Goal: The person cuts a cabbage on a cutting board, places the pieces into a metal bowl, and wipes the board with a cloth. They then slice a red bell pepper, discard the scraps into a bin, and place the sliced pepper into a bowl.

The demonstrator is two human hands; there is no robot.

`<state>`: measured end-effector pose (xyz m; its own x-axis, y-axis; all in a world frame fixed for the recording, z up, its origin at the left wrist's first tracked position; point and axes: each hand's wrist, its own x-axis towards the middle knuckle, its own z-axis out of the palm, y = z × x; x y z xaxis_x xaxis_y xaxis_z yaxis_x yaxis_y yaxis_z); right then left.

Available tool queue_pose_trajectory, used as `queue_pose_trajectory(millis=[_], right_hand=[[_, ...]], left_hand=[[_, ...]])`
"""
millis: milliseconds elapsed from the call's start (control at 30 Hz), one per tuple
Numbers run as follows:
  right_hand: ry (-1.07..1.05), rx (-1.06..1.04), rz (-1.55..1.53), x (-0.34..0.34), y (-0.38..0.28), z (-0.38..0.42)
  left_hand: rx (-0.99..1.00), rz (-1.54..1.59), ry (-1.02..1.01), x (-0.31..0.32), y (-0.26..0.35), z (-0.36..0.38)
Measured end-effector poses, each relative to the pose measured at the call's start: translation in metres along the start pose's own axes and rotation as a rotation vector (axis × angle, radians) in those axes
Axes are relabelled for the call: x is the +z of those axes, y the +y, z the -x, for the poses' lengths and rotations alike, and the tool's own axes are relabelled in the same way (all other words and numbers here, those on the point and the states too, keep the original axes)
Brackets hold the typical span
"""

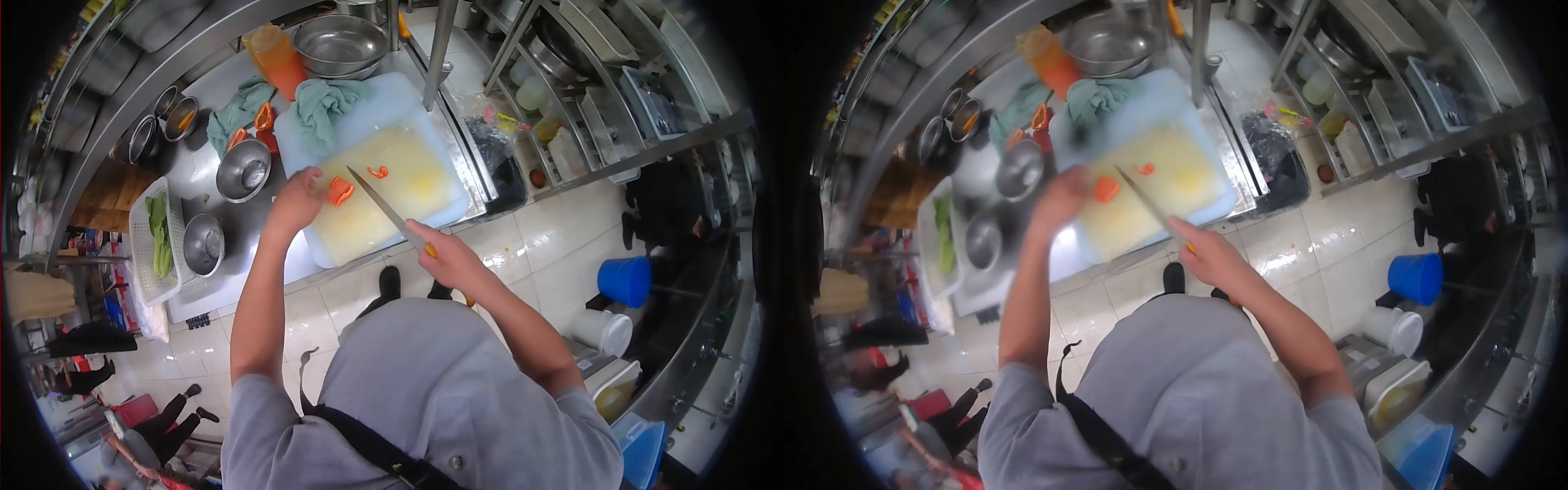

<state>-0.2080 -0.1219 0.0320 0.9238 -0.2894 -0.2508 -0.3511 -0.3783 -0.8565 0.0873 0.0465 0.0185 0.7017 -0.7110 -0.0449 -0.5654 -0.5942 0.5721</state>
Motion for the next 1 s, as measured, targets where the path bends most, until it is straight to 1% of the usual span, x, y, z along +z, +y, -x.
queue_pose_trajectory(millis=[33, 67, 100, 133, 167, 200, 233, 267, 300, 367, 467, 533, 600, 700, 767, 800, 867, 900, 967, 1000], right_hand=[[-0.004, -0.007, -0.003, -0.002, 0.002, -0.005], [0.015, 0.063, -0.029, -0.004, 0.005, -0.010], [0.032, 0.140, -0.056, -0.007, 0.009, -0.011], [0.026, 0.145, -0.059, -0.013, 0.011, -0.008], [0.080, 0.259, -0.114, -0.022, 0.011, -0.003], [0.136, 0.370, -0.164, -0.031, 0.013, 0.001], [0.131, 0.374, -0.159, -0.036, 0.017, 0.003], [0.181, 0.379, -0.154, -0.040, 0.020, 0.006], [0.233, 0.384, -0.147, -0.045, 0.022, 0.007], [0.218, 0.365, -0.077, -0.047, 0.038, 0.002], [0.232, 0.319, -0.042, -0.046, 0.048, -0.005], [0.292, 0.258, 0.019, -0.042, 0.038, -0.008], [0.264, 0.256, -0.020, -0.037, 0.019, -0.001], [0.159, 0.267, 0.001, -0.023, 0.025, 0.011], [0.170, 0.240, 0.060, -0.014, 0.029, 0.013], [0.162, 0.240, 0.062, -0.014, 0.024, 0.013], [0.135, 0.241, -0.058, -0.013, 0.009, 0.018], [0.132, 0.243, -0.060, -0.011, 0.007, 0.018], [0.069, 0.132, -0.048, -0.006, 0.001, 0.019], [0.069, 0.136, -0.049, -0.005, -0.006, 0.017]], left_hand=[[-0.068, 0.067, -0.087, 0.002, 0.001, 0.005], [-0.134, 0.136, -0.174, 0.005, 0.002, 0.007], [-0.138, 0.133, -0.176, 0.011, 0.001, 0.007], [-0.093, 0.074, -0.090, 0.020, 0.001, 0.007], [-0.048, 0.017, -0.004, 0.029, 0.001, 0.009], [-0.053, 0.022, -0.006, 0.034, 0.008, 0.012], [-0.102, 0.054, 0.005, 0.037, 0.018, 0.013], [-0.150, 0.086, 0.017, 0.038, 0.027, 0.015], [-0.152, 0.092, 0.017, 0.039, 0.033, 0.016], [-0.165, 0.182, -0.038, 0.041, 0.043, 0.017], [-0.164, 0.204, -0.053, 0.051, 0.037, 0.014], [-0.166, 0.194, -0.041, 0.054, 0.036, 0.014], [-0.174, 0.186, -0.029, 0.055, 0.041, 0.016], [-0.212, 0.219, -0.036, 0.051, 0.044, 0.026], [0.452, -0.072, 0.308, 0.057, 0.031, 0.029], [0.443, -0.072, 0.308, 0.057, 0.029, 0.030], [0.462, -0.050, 0.206, 0.058, 0.024, 0.035], [0.460, -0.051, 0.203, 0.059, 0.021, 0.034], [0.461, -0.052, 0.211, 0.060, 0.017, 0.033], [0.461, -0.050, 0.208, 0.061, 0.016, 0.034]])
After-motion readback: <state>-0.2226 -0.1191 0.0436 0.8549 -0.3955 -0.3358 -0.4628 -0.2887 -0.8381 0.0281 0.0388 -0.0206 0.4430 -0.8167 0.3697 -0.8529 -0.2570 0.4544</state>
